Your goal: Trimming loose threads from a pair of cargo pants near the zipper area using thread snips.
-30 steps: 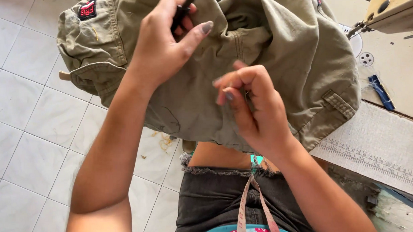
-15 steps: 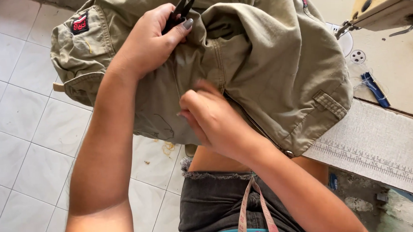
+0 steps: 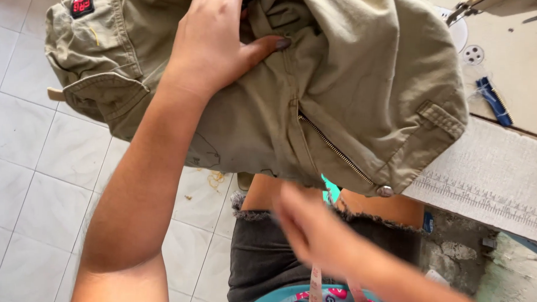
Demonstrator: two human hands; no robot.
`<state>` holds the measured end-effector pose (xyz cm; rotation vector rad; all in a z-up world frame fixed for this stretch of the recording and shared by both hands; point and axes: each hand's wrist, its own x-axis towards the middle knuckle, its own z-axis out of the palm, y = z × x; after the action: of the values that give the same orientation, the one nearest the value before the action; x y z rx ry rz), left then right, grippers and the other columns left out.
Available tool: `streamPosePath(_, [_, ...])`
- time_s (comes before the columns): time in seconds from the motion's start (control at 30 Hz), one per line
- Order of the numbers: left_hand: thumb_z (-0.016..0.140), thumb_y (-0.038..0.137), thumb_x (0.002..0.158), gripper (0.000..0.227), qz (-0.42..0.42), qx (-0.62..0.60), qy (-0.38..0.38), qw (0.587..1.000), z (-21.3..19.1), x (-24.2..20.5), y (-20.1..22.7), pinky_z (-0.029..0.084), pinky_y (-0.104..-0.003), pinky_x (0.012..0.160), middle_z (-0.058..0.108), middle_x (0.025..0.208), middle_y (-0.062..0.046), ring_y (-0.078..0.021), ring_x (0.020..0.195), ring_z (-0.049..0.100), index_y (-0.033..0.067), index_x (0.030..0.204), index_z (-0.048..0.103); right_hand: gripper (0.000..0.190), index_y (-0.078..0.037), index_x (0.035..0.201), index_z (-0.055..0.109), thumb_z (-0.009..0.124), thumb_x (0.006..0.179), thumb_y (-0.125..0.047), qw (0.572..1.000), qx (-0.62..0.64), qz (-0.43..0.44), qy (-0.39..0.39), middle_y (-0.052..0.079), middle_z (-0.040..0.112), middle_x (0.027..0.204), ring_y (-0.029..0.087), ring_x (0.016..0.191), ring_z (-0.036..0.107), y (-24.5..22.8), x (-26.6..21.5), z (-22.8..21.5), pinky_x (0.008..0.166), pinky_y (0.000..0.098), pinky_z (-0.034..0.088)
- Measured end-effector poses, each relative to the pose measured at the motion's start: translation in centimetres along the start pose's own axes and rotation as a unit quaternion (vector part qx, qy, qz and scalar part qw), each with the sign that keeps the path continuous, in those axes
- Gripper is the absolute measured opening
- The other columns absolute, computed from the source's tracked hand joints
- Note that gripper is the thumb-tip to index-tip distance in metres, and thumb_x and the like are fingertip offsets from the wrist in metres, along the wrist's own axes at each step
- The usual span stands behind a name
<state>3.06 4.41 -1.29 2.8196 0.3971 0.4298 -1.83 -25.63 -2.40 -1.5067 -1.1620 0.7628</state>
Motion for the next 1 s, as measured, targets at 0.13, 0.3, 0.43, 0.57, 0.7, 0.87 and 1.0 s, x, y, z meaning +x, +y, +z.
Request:
streamPosePath(0.13, [0.077,0.056,0.099,0.068,0.025,-0.047,-0.008,0.999,-1.2,-0.4,-0.2,0.045,-0.052,0.090,0.060,0.118,-0.024,-0.0447,0.108,0.054,-0.0021,0.127,0.054,0.007,-0.016,0.100,0.053,0.060,0.100,-0.013,0.971,-0.036,0.230,-0.062,0.000,0.052,0.087,0.013,0.068,0.050,4.5,-8.3,0.9,0.064,0.0315,0.043])
streamPosePath(0.3, [0.057,0.011,0.110,0.019,0.146,-0.193,0.126,0.962,-6.0,-7.5,6.4,0.038,-0.045,0.097,0.054,0.113,-0.019,-0.0364,0.105,0.049,-0.0020,0.123,0.051,0.058,-0.021,0.144,0.047,0.072,0.091,-0.024,0.963,-0.103,0.247,-0.014,0.001,0.061,0.135,0.020,0.124,0.063,4.2,-8.1,-1.3,0.102,0.0350,0.048])
streamPosePath(0.43, [0.068,0.023,0.093,0.028,0.071,-0.290,0.208,0.931,-3.4,-17.4,10.5,0.043,-0.039,0.086,0.050,0.093,-0.009,-0.0257,0.089,0.051,0.0073,0.096,0.046,0.034,-0.010,0.123,0.058,0.069,0.093,-0.020,0.980,-0.004,0.165,0.114,0.002,0.070,0.115,0.014,0.104,0.067,4.4,-5.3,-0.2,0.091,0.0289,0.052])
streamPosePath(0.57, [0.089,0.034,0.076,0.051,-0.022,-0.391,0.160,0.906,-0.8,-23.1,11.0,0.051,-0.034,0.096,0.056,0.113,-0.014,-0.0231,0.104,0.061,0.0125,0.098,0.049,0.013,-0.007,0.084,0.059,0.066,0.095,-0.009,0.993,0.047,-0.035,0.098,0.017,0.076,0.106,0.023,0.087,0.076,-1.3,-1.3,0.2,0.077,0.0301,0.058])
streamPosePath(0.7, [0.094,0.040,0.072,0.069,0.005,-0.307,0.166,0.937,-2.4,-22.5,10.2,0.050,-0.039,0.095,0.058,0.125,-0.020,-0.0291,0.109,0.061,0.0108,0.105,0.040,0.008,-0.001,0.095,0.066,0.067,0.096,-0.009,0.971,0.233,0.012,0.053,0.024,0.073,0.115,0.022,0.097,0.075,-2.8,0.7,-0.2,0.092,0.0310,0.063])
streamPosePath(0.87, [0.068,0.019,0.091,0.032,0.002,-0.469,0.327,0.820,-5.8,-20.6,9.2,0.051,-0.035,0.078,0.063,0.098,-0.035,-0.0320,0.082,0.064,0.0078,0.102,0.040,0.036,-0.005,0.142,0.052,0.061,0.108,-0.010,0.944,-0.243,-0.208,0.082,0.017,0.052,0.155,0.037,0.151,0.047,-4.0,6.0,-4.2,0.131,0.0550,0.031])
streamPosePath(1.0, [0.072,0.022,0.093,0.026,0.056,-0.286,0.318,0.902,-10.8,-14.2,5.8,0.058,-0.037,0.070,0.068,0.088,-0.017,-0.0317,0.086,0.075,0.0020,0.095,0.055,0.048,-0.010,0.144,0.050,0.066,0.099,-0.010,0.954,-0.243,-0.173,0.004,0.006,0.068,0.114,0.021,0.112,0.067,-3.8,8.1,-6.4,0.128,0.0592,0.004])
